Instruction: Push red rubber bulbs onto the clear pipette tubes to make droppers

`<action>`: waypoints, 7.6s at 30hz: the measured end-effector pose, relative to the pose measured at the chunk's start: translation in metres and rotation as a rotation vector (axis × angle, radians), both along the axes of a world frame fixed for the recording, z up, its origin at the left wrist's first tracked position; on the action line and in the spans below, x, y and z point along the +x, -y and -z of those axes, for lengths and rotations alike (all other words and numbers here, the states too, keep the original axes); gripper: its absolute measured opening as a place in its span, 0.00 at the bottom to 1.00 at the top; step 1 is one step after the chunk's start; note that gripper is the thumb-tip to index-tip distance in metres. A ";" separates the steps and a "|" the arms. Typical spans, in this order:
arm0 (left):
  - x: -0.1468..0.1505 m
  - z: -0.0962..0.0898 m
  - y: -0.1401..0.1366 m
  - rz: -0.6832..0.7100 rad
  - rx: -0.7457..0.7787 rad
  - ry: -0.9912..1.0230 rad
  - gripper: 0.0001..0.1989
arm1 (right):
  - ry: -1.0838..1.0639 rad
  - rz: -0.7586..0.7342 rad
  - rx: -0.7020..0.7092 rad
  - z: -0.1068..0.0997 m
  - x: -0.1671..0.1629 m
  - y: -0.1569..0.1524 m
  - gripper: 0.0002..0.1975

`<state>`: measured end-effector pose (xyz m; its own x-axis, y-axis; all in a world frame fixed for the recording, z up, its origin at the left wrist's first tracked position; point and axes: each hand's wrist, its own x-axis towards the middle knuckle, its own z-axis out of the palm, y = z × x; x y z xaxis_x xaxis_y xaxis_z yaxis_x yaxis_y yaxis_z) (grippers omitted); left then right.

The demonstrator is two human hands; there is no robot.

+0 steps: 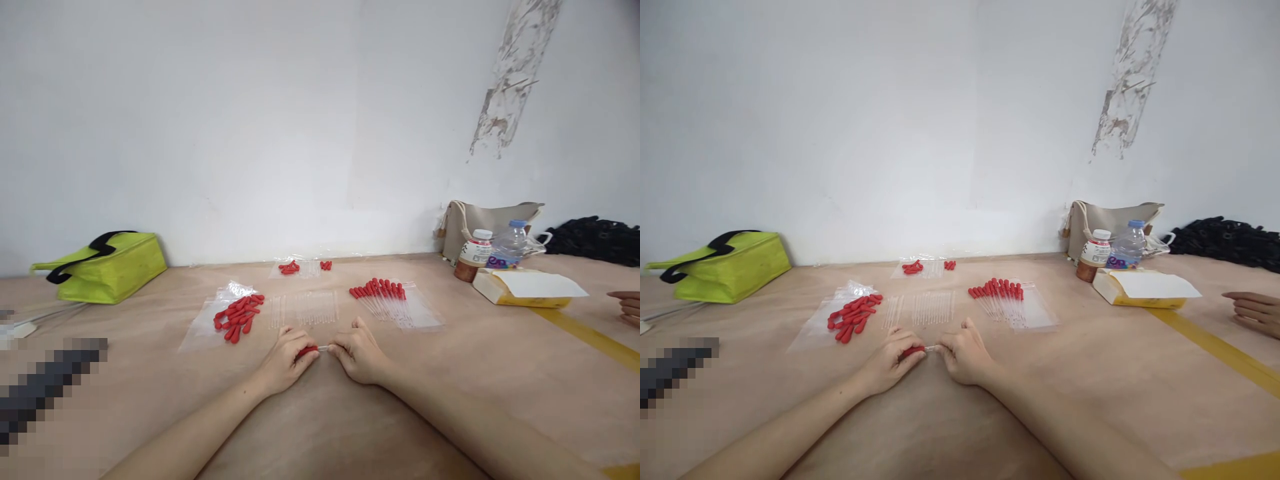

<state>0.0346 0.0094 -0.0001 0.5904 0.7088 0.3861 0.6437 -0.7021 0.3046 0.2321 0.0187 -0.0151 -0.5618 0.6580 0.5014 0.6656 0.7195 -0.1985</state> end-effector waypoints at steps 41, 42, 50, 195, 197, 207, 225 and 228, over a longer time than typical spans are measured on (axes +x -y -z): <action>-0.024 -0.001 -0.006 -0.035 -0.027 0.090 0.11 | 0.013 0.942 -0.232 -0.010 0.054 -0.078 0.18; -0.024 -0.001 -0.006 -0.035 -0.026 0.090 0.11 | 0.013 0.945 -0.229 -0.011 0.054 -0.077 0.18; -0.024 -0.002 -0.008 -0.042 -0.039 0.076 0.10 | -0.028 0.756 -0.101 -0.019 0.023 -0.068 0.12; -0.009 0.000 -0.008 -0.088 -0.297 0.267 0.08 | 0.125 -0.020 0.171 -0.009 -0.007 0.000 0.10; -0.011 0.002 -0.010 -0.092 -0.425 0.345 0.12 | 0.203 -0.030 0.186 -0.015 -0.005 0.001 0.10; -0.020 0.010 -0.014 -0.134 -0.414 0.357 0.18 | -0.201 0.738 -0.077 -0.024 0.057 -0.052 0.13; -0.018 0.006 -0.011 -0.126 -0.407 0.274 0.13 | -0.154 0.947 -0.177 -0.007 0.090 -0.073 0.12; -0.019 0.007 -0.011 -0.127 -0.403 0.269 0.13 | -0.163 0.915 -0.108 -0.008 0.082 -0.069 0.12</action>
<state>0.0158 0.0207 -0.0066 0.4069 0.8928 0.1935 0.5778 -0.4156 0.7024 0.3145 0.0878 -0.0070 0.2695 0.8571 0.4391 0.9221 -0.0983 -0.3742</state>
